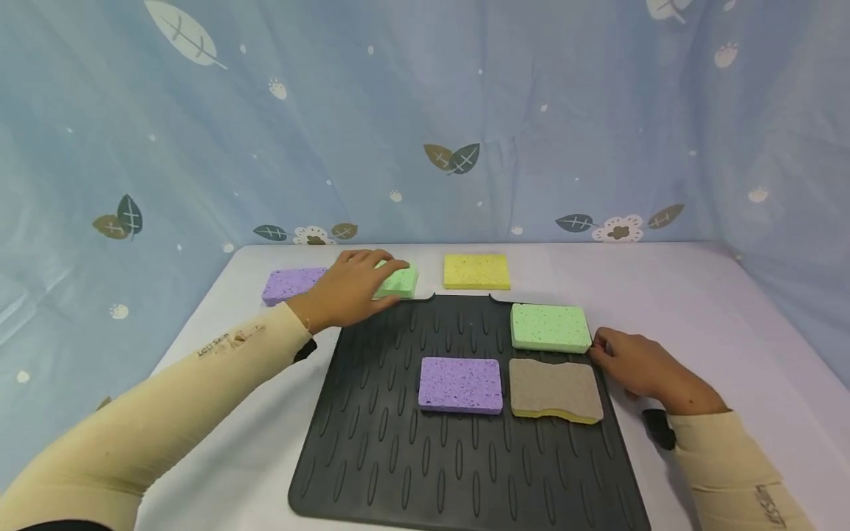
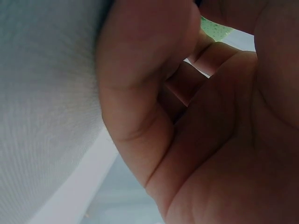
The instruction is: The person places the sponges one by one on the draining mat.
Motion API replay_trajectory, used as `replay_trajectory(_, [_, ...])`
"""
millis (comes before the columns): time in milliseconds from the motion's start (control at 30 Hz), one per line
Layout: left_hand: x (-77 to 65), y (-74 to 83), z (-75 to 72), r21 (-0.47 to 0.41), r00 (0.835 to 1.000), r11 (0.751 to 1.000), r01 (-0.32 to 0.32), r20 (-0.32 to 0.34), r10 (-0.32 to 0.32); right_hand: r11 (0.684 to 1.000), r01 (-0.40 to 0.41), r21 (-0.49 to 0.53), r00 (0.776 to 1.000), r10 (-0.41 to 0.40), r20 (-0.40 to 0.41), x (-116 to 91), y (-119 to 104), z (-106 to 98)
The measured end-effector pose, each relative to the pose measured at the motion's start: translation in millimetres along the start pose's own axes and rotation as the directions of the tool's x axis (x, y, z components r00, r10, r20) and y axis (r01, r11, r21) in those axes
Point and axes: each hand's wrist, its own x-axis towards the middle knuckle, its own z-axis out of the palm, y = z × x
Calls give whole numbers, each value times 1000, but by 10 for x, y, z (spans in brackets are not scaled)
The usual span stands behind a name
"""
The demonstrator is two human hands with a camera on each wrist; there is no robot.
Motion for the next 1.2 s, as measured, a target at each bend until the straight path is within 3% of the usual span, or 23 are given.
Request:
replay_trajectory(100, [-23, -314, 69, -3, 995, 996, 94, 44, -94, 1000, 5, -15, 1000, -5, -3, -7, 3, -2])
replay_trajectory(267, [-118, -758, 126, -39, 972, 980, 198, 138, -191, 1000, 6, -15, 1000, -6, 2, -29, 14, -10])
replay_trajectory(533, [-346, -1282, 231, -161, 902, 919, 359, 315, -297, 1000, 22, -11, 1000, -22, -8, -26, 27, 0])
replay_trajectory(833, [-481, -1501, 324, -135, 858, 898, 419, 382, -343, 1000, 15, -6, 1000, -15, -3, -4, 19, 17])
replay_trajectory(1200, [-500, -1488, 297, -96, 878, 917, 386, 342, -334, 1000, 10, -9, 1000, -10, -7, -1, 32, 18])
